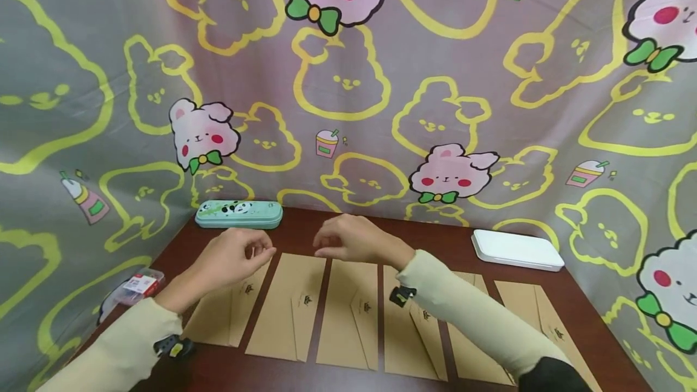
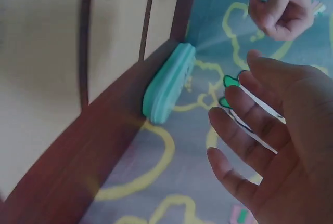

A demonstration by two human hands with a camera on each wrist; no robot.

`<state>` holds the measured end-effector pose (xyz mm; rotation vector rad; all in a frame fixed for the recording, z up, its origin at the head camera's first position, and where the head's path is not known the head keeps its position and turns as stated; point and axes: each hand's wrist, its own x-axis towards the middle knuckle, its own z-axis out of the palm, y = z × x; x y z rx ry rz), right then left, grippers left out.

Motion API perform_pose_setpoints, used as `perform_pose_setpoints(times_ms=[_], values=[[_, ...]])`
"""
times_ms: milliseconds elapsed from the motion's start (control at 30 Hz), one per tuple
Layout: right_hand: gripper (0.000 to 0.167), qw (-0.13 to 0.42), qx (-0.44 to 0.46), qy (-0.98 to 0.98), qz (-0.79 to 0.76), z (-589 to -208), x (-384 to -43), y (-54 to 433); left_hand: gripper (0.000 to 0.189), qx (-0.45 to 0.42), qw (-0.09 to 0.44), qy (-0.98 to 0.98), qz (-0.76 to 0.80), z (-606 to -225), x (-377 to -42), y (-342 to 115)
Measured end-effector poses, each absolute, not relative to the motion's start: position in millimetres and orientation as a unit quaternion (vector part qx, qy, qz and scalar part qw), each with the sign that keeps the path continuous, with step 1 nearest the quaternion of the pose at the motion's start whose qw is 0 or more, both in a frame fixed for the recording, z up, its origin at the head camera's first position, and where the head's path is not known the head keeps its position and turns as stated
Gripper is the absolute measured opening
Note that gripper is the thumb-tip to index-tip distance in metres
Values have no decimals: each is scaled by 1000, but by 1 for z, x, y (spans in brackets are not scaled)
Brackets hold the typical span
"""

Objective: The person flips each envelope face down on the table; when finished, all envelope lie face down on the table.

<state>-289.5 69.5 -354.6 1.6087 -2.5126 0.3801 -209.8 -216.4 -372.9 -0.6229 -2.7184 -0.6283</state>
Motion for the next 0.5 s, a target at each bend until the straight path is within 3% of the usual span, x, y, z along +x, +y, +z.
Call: perform_pose_setpoints(times_ms=[167, 333, 500], values=[[15, 21, 505, -853, 129, -360, -316, 23, 19, -191, 53, -966, -167, -372, -208, -237], [13, -6, 468, -871, 148, -376, -337, -10, 13, -164, -22, -978, -126, -381, -202, -248], [11, -49, 398, -901, 166, -405, -347, -34, 58, -122, -106, -985, -62, -385, -195, -254]])
